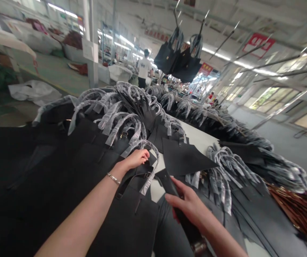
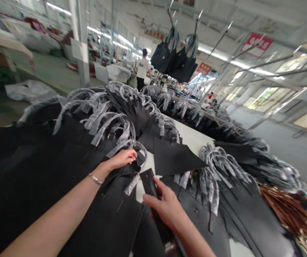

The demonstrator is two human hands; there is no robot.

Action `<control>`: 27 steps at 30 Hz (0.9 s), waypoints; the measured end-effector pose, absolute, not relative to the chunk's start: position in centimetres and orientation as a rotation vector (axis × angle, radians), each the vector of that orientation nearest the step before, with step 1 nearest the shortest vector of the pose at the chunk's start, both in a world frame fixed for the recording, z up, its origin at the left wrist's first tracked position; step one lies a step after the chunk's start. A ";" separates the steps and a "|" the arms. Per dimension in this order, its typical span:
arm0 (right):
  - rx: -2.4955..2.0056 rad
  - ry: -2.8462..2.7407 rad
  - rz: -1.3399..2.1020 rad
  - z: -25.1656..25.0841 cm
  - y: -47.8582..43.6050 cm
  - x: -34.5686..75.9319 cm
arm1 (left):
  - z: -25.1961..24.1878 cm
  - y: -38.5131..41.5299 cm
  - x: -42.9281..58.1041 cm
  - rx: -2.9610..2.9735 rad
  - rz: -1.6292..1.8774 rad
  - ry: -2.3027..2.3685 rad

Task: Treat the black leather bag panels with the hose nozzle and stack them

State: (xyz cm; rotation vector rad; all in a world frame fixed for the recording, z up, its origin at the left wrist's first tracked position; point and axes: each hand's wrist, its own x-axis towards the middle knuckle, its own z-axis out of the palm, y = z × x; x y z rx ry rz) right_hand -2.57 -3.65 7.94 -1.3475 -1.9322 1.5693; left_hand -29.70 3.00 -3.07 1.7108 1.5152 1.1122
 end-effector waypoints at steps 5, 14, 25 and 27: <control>-1.376 -1.911 1.579 6.8 -2.1 -6.6 | -3.3 3.7 -30.1 1.590 1.162 1.383; -1.296 -1.888 1.534 4.9 -0.7 -9.1 | -3.3 3.8 -30.5 1.479 1.200 1.155; -1.262 -1.845 1.466 4.7 -0.7 -9.2 | -3.6 3.8 -30.4 1.394 1.190 1.068; -1.271 -1.849 1.504 4.6 -0.5 -9.1 | -3.6 3.7 -30.3 1.388 1.166 1.048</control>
